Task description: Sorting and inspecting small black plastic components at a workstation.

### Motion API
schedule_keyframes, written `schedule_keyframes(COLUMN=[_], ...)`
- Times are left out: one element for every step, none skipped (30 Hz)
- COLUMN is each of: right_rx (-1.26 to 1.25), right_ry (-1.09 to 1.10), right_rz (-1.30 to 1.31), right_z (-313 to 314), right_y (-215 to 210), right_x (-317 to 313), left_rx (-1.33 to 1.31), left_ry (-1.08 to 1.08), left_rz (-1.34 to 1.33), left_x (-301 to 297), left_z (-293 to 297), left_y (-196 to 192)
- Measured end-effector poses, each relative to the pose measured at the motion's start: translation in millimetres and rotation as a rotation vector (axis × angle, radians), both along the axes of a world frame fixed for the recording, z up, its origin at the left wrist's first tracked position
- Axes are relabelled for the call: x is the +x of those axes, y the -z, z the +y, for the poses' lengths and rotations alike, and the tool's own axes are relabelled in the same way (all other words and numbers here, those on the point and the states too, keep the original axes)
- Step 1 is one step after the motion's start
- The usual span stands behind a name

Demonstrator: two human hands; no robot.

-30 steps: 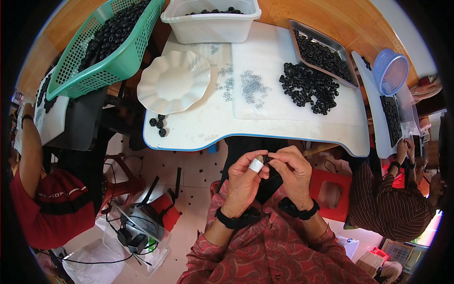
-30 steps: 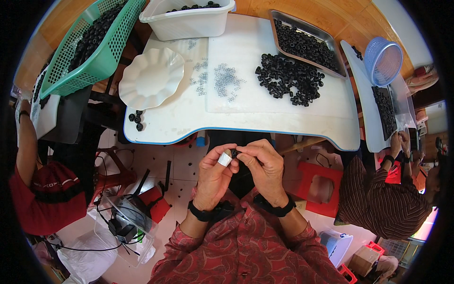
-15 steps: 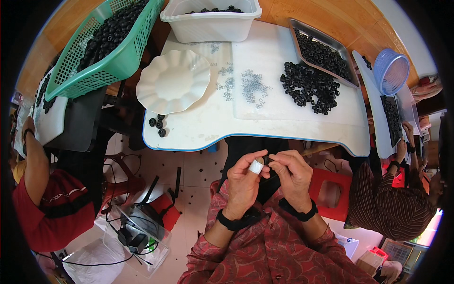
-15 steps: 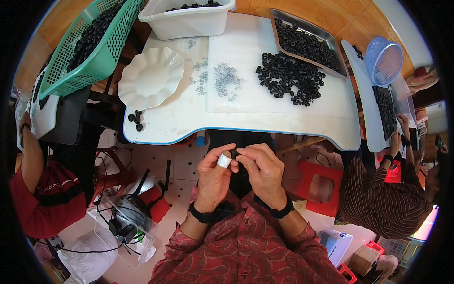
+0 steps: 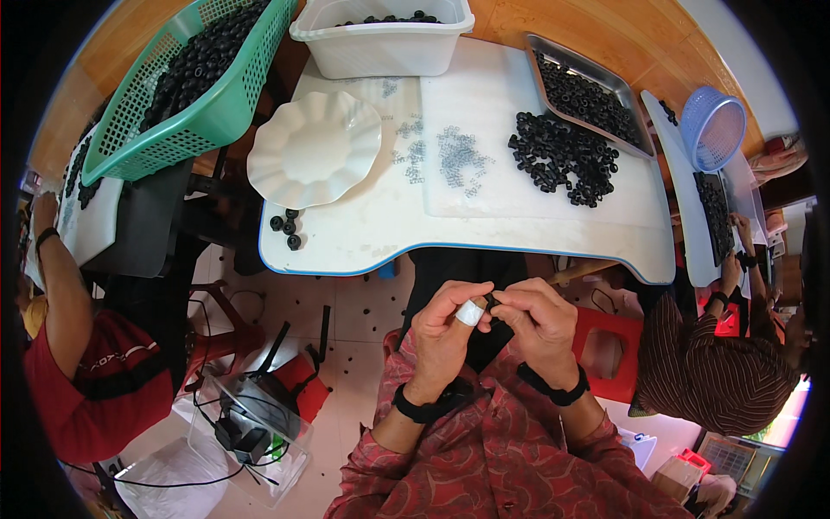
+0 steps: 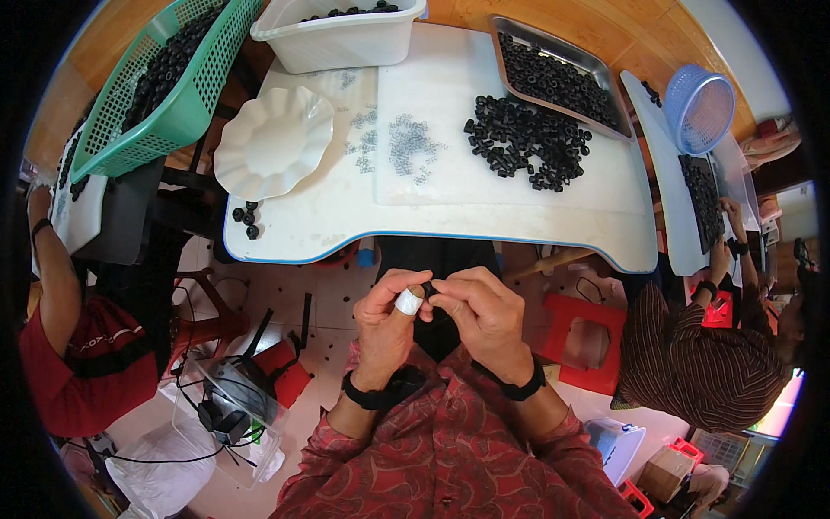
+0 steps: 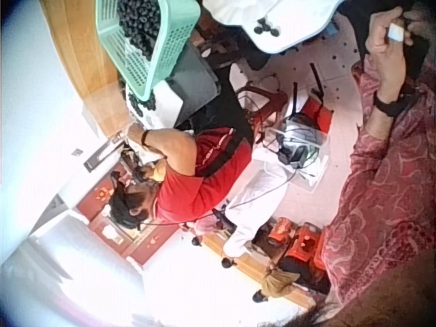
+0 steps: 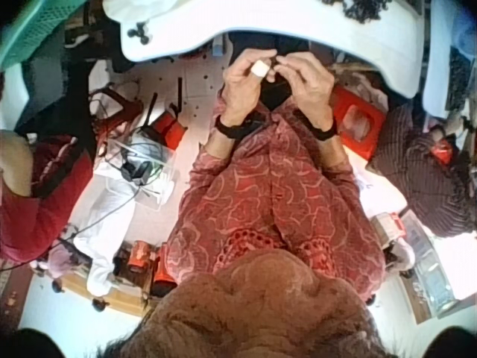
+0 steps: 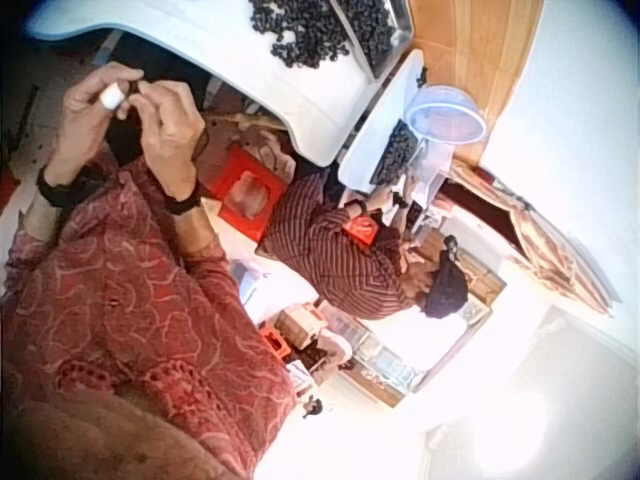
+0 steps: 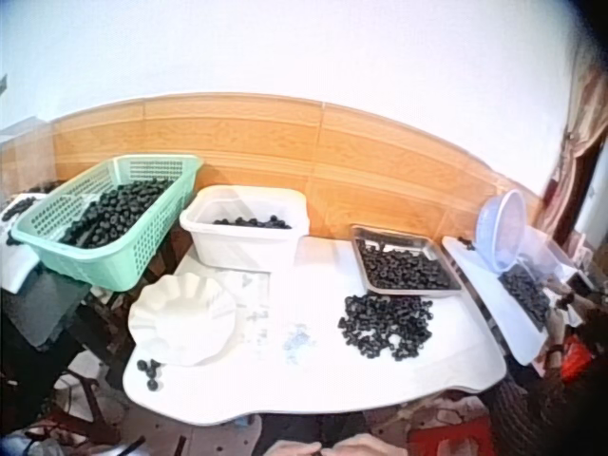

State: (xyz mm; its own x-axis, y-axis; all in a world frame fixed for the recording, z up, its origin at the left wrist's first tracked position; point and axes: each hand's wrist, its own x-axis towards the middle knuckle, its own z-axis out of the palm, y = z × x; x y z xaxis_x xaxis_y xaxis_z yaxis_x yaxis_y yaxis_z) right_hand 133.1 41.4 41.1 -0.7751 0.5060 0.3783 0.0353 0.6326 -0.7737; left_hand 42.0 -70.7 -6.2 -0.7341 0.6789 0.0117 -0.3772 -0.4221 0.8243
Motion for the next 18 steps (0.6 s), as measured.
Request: schedule_keyframes(right_rx=[-0.055, -0.056, -0.125, -0.195, -0.195, -0.2, -0.206, -0.207, -0.27, -0.333, -0.333, -0.325, -0.317, -0.318, -0.294, -0.27, -0.271, -0.265], right_ry=[-0.038, -0.039, -0.063, -0.086, -0.086, -0.106, -0.125, -0.125, -0.118, -0.111, -0.11, -0.117, -0.123, -0.122, -0.131, -0.14, -0.139, -0.147], right_rz=[-0.024, -0.025, -0.046, -0.068, -0.068, -0.074, -0.08, -0.08, -0.076, -0.073, -0.073, -0.072, -0.071, -0.072, -0.082, -0.092, -0.093, -0.1], right_z=[3, 6, 9, 11, 13, 16, 17, 17, 17, 17, 18, 18, 18, 18, 19, 19, 20, 20], right_y=[-2, -4, -6, -8, -9, -10, -11, -11, -11, -12, -12, -13, -13, -15, -17, -19, -19, -19], right_x=[1, 2, 3, 3, 3, 3, 3, 3, 3, 3, 3, 3, 3, 3, 2, 2, 2, 2], left_rx=[0.002, 0.002, -0.01, -0.022, -0.022, -0.014, -0.006, -0.006, 0.013, 0.032, 0.032, 0.049, 0.067, 0.066, 0.072, 0.078, 0.077, 0.076], left_ry=[0.015, 0.014, 0.019, 0.023, 0.023, 0.023, 0.022, 0.023, 0.034, 0.045, 0.045, 0.05, 0.055, 0.056, 0.058, 0.061, 0.063, 0.067], left_rz=[-0.014, -0.015, -0.051, -0.087, -0.087, -0.126, -0.165, -0.165, -0.163, -0.161, -0.161, -0.179, -0.196, -0.197, -0.197, -0.197, -0.198, -0.208], left_x=[0, 0, 1, 2, 3, 3, 3, 3, 4, 4, 4, 4, 4, 4, 4, 4, 4, 4], left_z=[0, -1, -1, -1, -1, 0, 0, 0, -1, -1, -1, -1, -1, -1, -1, -1, -1, -1], left_y=[-1, -1, 0, 0, 0, 0, -1, 0, 2, 3, 3, 2, 2, 2, 2, 2, 2, 2])
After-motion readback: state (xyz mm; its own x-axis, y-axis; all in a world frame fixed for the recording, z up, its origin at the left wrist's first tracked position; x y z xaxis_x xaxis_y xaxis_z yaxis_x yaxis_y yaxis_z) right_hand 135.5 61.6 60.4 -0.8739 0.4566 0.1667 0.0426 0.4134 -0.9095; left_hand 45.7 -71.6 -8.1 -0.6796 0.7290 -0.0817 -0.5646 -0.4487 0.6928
